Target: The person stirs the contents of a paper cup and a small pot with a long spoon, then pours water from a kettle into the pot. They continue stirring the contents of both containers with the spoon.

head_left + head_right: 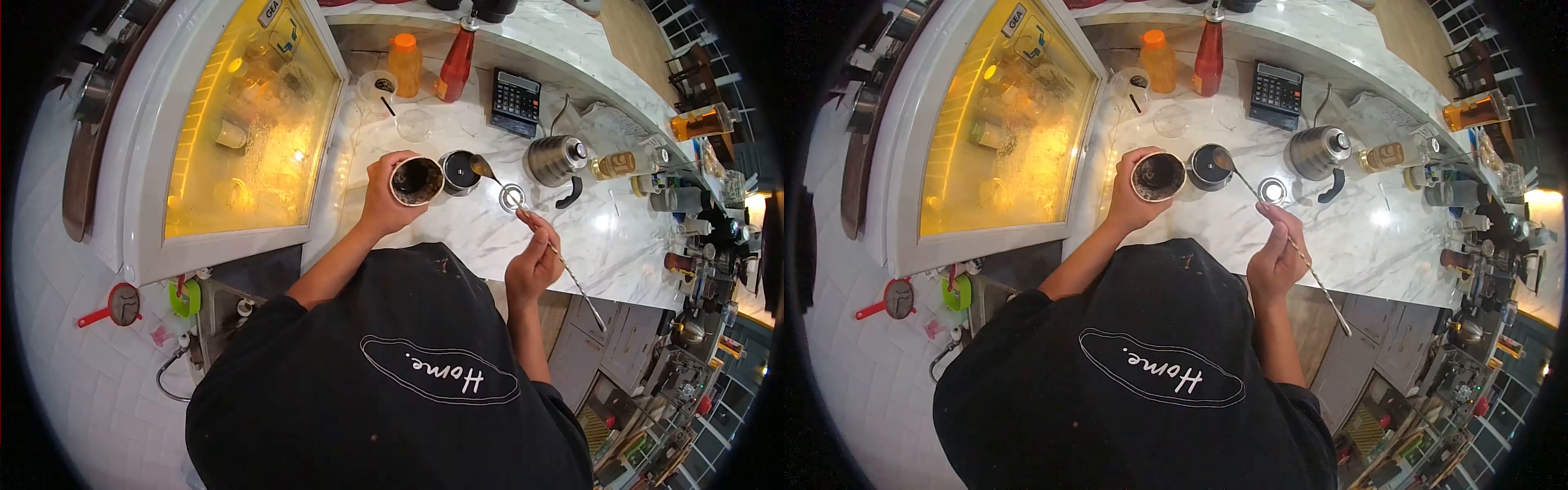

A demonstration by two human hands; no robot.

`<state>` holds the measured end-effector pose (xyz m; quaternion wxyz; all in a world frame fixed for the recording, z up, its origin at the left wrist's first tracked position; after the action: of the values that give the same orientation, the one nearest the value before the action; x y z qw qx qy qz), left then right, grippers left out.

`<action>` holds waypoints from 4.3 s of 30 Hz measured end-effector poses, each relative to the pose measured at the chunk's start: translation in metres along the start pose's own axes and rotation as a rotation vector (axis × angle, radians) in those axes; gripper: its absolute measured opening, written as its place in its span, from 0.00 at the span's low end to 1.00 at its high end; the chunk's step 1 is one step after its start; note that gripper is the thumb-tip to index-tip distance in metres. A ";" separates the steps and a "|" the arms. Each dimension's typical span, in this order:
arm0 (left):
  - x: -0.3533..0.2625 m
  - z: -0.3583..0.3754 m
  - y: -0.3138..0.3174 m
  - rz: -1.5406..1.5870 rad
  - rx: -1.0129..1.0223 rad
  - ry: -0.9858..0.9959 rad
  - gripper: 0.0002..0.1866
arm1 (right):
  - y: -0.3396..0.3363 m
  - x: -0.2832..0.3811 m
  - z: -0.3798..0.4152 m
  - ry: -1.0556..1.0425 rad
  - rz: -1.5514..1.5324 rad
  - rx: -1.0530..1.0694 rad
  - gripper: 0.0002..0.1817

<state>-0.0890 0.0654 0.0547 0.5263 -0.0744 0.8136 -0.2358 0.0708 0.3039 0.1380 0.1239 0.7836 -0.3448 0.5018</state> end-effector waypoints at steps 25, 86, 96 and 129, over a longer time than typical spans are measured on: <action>-0.065 -0.022 -0.035 0.173 -0.212 0.410 0.41 | 0.082 0.074 -0.017 -0.267 0.116 0.366 0.04; -0.115 -0.014 -0.053 0.052 -0.142 0.774 0.43 | 0.067 0.042 -0.006 0.076 -0.251 0.196 0.20; -0.110 0.000 -0.046 -0.028 -0.260 0.780 0.45 | 0.073 0.027 0.006 0.188 -0.425 0.066 0.17; 0.017 0.021 -0.007 -0.230 -0.126 0.084 0.45 | 0.006 -0.097 -0.009 0.369 -0.321 -0.103 0.20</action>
<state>-0.0784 0.0463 0.0370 0.4554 -0.1901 0.8343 -0.2458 0.0358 0.3449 0.0568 0.3027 0.7160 -0.2123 0.5921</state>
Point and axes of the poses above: each hand's wrist, its own z-axis away from the middle knuckle, its own y-axis out of the palm, x = y × z, the point moved 10 cm from there along -z, towards the middle knuckle, and after that the axes turned 7 degrees about -z, right-handed, at the moved point
